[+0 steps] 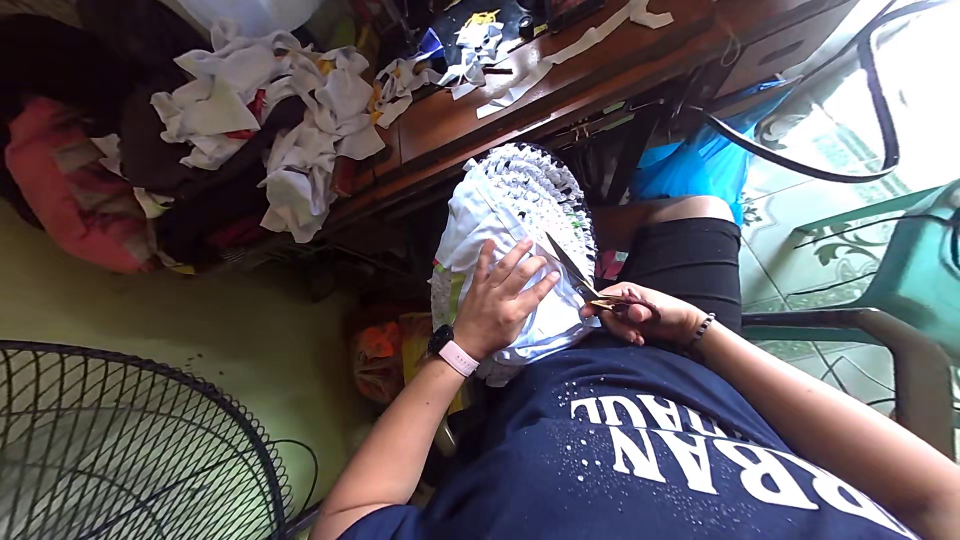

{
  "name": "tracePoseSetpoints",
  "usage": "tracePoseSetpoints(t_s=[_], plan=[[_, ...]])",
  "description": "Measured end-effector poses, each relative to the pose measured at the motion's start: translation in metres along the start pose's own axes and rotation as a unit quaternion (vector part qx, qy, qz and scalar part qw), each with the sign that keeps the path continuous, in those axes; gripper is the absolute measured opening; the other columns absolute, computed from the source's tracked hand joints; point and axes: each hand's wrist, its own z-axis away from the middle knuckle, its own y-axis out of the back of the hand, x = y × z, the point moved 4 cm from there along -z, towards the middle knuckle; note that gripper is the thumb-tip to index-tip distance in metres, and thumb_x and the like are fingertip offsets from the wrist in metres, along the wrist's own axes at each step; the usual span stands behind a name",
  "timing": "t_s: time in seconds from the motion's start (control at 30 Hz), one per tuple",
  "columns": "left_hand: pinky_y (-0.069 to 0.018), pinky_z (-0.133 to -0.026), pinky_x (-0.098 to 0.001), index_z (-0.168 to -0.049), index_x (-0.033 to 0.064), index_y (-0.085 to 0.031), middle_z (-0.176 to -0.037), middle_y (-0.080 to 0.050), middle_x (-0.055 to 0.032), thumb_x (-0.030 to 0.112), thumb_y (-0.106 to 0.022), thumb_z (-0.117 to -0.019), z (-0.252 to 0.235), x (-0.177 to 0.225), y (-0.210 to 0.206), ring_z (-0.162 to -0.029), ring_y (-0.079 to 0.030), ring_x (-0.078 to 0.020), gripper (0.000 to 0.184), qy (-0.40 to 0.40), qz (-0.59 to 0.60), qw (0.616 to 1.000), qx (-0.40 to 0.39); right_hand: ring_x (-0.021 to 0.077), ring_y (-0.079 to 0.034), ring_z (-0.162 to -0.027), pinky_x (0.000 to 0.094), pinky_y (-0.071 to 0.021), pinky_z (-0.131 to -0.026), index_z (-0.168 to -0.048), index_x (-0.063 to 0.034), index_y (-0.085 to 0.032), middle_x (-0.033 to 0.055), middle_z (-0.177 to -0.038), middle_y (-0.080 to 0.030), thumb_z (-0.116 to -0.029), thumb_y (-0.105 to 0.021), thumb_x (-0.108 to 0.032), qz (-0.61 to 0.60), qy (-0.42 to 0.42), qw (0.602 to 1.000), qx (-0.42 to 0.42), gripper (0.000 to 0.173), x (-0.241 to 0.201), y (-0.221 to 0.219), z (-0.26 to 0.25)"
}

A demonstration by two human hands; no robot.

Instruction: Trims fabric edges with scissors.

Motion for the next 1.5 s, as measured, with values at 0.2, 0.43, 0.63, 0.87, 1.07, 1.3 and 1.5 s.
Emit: tracePoseSetpoints(t_s=[0.2, 0.43, 0.63, 0.87, 1.07, 1.3, 1.5], plan=[[-0.0163, -0.123, -0.0656, -0.14, 0.0161, -0.064, -0.145, -0.058, -0.0138, 0.012, -0.052, -0.0988, 0.0001, -0.0002, 0.0004, -0.148, -0.041, -0.0349, 0.043, 0.011, -0.003, 1.0, 0.015, -0.0019, -0.058, -0.053, 0.0134, -0.0476, -0.049, -0.121, -0.0169, -0.071, -0.011, -0.067, -0.064, -0.0834, -0.073, -0.066, -0.015, 0.003, 1.0, -0.002, 0.062, 0.0068, -0.0003, 0.0025], [-0.0217, -0.124, -0.0581, -0.143, 0.0113, -0.06, -0.148, -0.054, -0.0172, 0.015, -0.052, -0.0984, -0.0012, -0.0008, 0.0011, -0.148, -0.039, -0.0374, 0.045, 0.034, -0.02, 0.999, 0.036, -0.0021, -0.058, -0.053, 0.0133, -0.0478, -0.05, -0.122, -0.0169, -0.071, -0.0116, -0.068, -0.064, -0.0845, -0.073, -0.063, -0.014, 0.002, 1.0, -0.003, 0.06, 0.0068, -0.0008, 0.0045], [-0.0215, -0.124, -0.0578, -0.138, 0.0102, -0.065, -0.148, -0.056, -0.0156, 0.014, -0.051, -0.0976, -0.001, -0.0017, -0.0004, -0.148, -0.038, -0.0376, 0.043, 0.034, -0.022, 0.999, 0.023, -0.0015, -0.058, -0.053, 0.0136, -0.048, -0.05, -0.122, -0.0171, -0.071, -0.0115, -0.068, -0.064, -0.0836, -0.074, -0.065, -0.01, -0.005, 1.0, 0.002, 0.061, 0.0072, -0.0001, 0.0062], [-0.0208, -0.124, -0.0584, -0.138, 0.0126, -0.066, -0.149, -0.055, -0.0148, 0.014, -0.052, -0.0975, 0.0, -0.0018, -0.0004, -0.149, -0.037, -0.0376, 0.043, 0.034, -0.019, 0.999, 0.024, -0.0011, -0.058, -0.055, 0.0139, -0.0477, -0.052, -0.119, -0.017, -0.07, -0.0106, -0.07, -0.063, -0.0836, -0.07, -0.069, -0.002, 0.002, 1.0, -0.011, 0.063, 0.003, 0.0013, -0.0001], [-0.0206, -0.124, -0.0587, -0.137, 0.0134, -0.067, -0.148, -0.056, -0.0144, 0.014, -0.053, -0.0969, 0.0005, -0.0021, -0.0005, -0.149, -0.037, -0.0379, 0.042, 0.031, -0.015, 0.999, 0.024, -0.001, -0.058, -0.055, 0.0137, -0.0476, -0.051, -0.12, -0.0167, -0.07, -0.0108, -0.069, -0.063, -0.0827, -0.07, -0.07, -0.006, -0.005, 1.0, -0.014, 0.066, 0.0034, 0.002, -0.0035], [-0.0201, -0.125, -0.0584, -0.136, 0.0144, -0.067, -0.147, -0.057, -0.0143, 0.014, -0.052, -0.0972, -0.0002, -0.002, 0.0005, -0.149, -0.037, -0.0376, 0.042, 0.031, -0.013, 0.999, 0.025, -0.0017, -0.056, -0.055, 0.0135, -0.0466, -0.051, -0.12, -0.0164, -0.069, -0.0116, -0.068, -0.061, -0.084, -0.07, -0.069, -0.006, -0.005, 1.0, -0.008, 0.064, 0.0024, 0.0, -0.0034], [-0.02, -0.125, -0.0585, -0.137, 0.0147, -0.067, -0.148, -0.056, -0.0143, 0.016, -0.052, -0.0979, -0.0003, -0.0022, 0.0004, -0.149, -0.037, -0.0377, 0.042, 0.031, -0.013, 0.999, 0.022, -0.0025, -0.055, -0.053, 0.013, -0.046, -0.05, -0.119, -0.0173, -0.071, -0.0123, -0.066, -0.06, -0.0829, -0.073, -0.067, -0.003, -0.011, 1.0, 0.01, 0.061, 0.0041, 0.0004, -0.0021]])
